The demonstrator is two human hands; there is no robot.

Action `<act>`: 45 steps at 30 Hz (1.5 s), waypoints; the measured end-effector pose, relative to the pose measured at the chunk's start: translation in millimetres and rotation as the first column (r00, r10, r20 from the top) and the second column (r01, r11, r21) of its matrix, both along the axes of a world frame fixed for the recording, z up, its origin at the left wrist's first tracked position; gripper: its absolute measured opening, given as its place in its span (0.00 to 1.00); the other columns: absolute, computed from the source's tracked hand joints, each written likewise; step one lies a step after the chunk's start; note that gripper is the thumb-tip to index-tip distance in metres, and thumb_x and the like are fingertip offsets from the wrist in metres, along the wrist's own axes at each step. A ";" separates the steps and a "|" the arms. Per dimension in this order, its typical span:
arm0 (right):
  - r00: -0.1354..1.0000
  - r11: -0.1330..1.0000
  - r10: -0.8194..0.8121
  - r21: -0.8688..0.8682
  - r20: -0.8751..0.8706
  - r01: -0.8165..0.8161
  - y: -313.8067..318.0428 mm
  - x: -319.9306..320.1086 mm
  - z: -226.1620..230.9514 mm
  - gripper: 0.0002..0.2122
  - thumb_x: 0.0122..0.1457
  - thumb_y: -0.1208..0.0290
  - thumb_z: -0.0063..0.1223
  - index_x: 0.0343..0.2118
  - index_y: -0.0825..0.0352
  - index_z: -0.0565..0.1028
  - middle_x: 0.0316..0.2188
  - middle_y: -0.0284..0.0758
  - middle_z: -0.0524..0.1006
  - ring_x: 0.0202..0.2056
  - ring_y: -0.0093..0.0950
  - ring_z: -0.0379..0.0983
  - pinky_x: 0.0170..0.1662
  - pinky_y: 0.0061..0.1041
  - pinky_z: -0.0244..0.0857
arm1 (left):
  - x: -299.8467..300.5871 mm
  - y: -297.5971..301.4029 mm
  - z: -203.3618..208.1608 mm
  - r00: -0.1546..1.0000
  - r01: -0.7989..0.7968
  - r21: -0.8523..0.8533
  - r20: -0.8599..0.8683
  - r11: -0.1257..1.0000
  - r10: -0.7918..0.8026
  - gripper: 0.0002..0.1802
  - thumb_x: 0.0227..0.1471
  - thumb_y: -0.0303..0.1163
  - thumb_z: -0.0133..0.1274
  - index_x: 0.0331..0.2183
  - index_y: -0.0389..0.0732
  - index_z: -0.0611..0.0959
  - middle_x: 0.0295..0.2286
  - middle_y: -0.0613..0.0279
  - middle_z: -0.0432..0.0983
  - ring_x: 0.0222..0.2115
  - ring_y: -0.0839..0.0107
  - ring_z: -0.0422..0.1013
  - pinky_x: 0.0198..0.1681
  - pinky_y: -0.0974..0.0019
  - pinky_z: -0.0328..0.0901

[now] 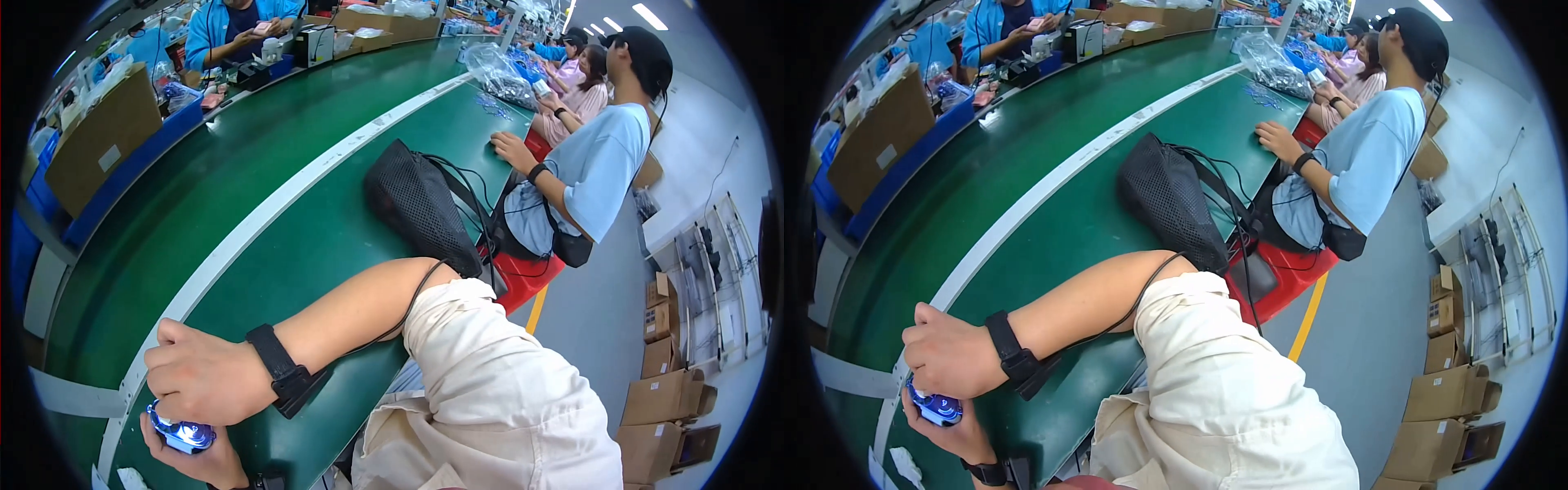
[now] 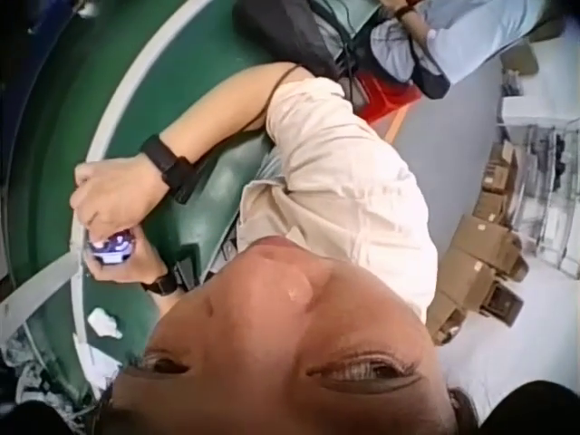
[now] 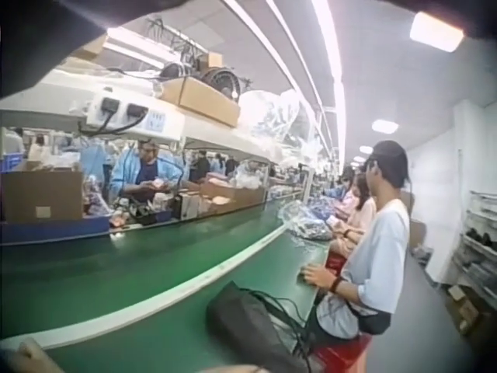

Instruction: The person picks up a blue handheld fan, presses a white sticker onto the center, and sets it aside before repeating the process with several black handheld fans.

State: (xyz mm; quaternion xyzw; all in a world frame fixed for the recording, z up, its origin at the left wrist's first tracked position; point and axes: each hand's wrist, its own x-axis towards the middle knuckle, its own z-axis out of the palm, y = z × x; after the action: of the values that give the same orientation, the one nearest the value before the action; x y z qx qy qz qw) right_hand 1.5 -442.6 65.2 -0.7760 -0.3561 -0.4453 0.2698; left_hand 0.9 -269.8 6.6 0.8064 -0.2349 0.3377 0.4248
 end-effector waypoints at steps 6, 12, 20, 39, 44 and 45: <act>0.996 0.996 -0.008 -0.083 0.084 0.015 -4.9 3.7 2.1 0.05 0.40 0.70 0.55 0.14 0.62 0.72 0.16 0.28 0.66 0.27 0.27 0.62 0.35 0.32 0.52 | -2.9 -2.9 -1.4 1.000 0.009 -0.042 -0.017 0.999 -0.010 0.43 0.38 0.25 0.66 0.55 0.35 0.63 0.52 0.50 0.64 0.52 0.57 0.63 0.57 0.58 0.56; 0.995 0.991 -0.015 -0.134 0.103 0.029 -8.1 5.1 -1.3 0.05 0.40 0.68 0.55 0.15 0.63 0.74 0.15 0.28 0.67 0.27 0.27 0.63 0.35 0.32 0.52 | -1.2 -5.9 0.9 1.000 0.013 0.046 -0.025 0.999 -0.012 0.48 0.33 0.25 0.69 0.55 0.34 0.62 0.52 0.50 0.63 0.52 0.56 0.63 0.56 0.57 0.57; 0.992 0.986 0.098 -0.143 0.076 -0.087 -6.1 3.5 14.2 0.06 0.35 0.67 0.52 0.15 0.63 0.70 0.16 0.29 0.64 0.25 0.28 0.61 0.32 0.29 0.52 | -5.8 7.3 12.6 0.996 0.005 0.130 0.090 0.992 -0.016 0.49 0.32 0.32 0.71 0.54 0.33 0.63 0.51 0.47 0.63 0.50 0.53 0.64 0.55 0.56 0.57; 0.998 0.992 -0.022 -0.123 0.065 0.030 3.0 -20.0 3.9 0.19 0.33 0.71 0.56 0.33 0.74 0.77 0.23 0.34 0.71 0.21 0.26 0.64 0.23 0.25 0.51 | 4.8 -10.5 12.0 0.947 0.256 -0.073 0.217 0.964 -0.235 0.39 0.36 0.31 0.68 0.48 0.36 0.64 0.40 0.50 0.67 0.36 0.62 0.70 0.37 0.65 0.67; 0.998 0.970 -0.050 -0.237 0.043 0.059 -4.0 -22.2 14.1 0.18 0.36 0.72 0.58 0.34 0.74 0.78 0.24 0.34 0.72 0.22 0.27 0.66 0.24 0.27 0.56 | 3.8 -9.8 12.6 0.958 0.239 -0.066 0.177 0.969 -0.224 0.40 0.34 0.33 0.69 0.48 0.36 0.64 0.42 0.49 0.66 0.37 0.62 0.70 0.39 0.64 0.67; 0.998 0.970 -0.052 -0.237 0.044 0.061 -5.8 -21.9 16.4 0.18 0.36 0.72 0.58 0.34 0.74 0.78 0.24 0.34 0.72 0.22 0.27 0.66 0.24 0.27 0.56 | 2.3 -9.7 15.0 0.956 0.260 -0.073 0.158 0.963 -0.246 0.41 0.33 0.33 0.69 0.48 0.36 0.64 0.42 0.49 0.66 0.37 0.62 0.70 0.39 0.64 0.67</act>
State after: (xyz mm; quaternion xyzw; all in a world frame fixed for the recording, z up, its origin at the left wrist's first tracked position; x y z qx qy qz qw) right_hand -20.3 -448.4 81.6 -0.8039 -0.3900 -0.4214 0.1551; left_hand 3.2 -279.5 21.5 0.7219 -0.3509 0.3497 0.4831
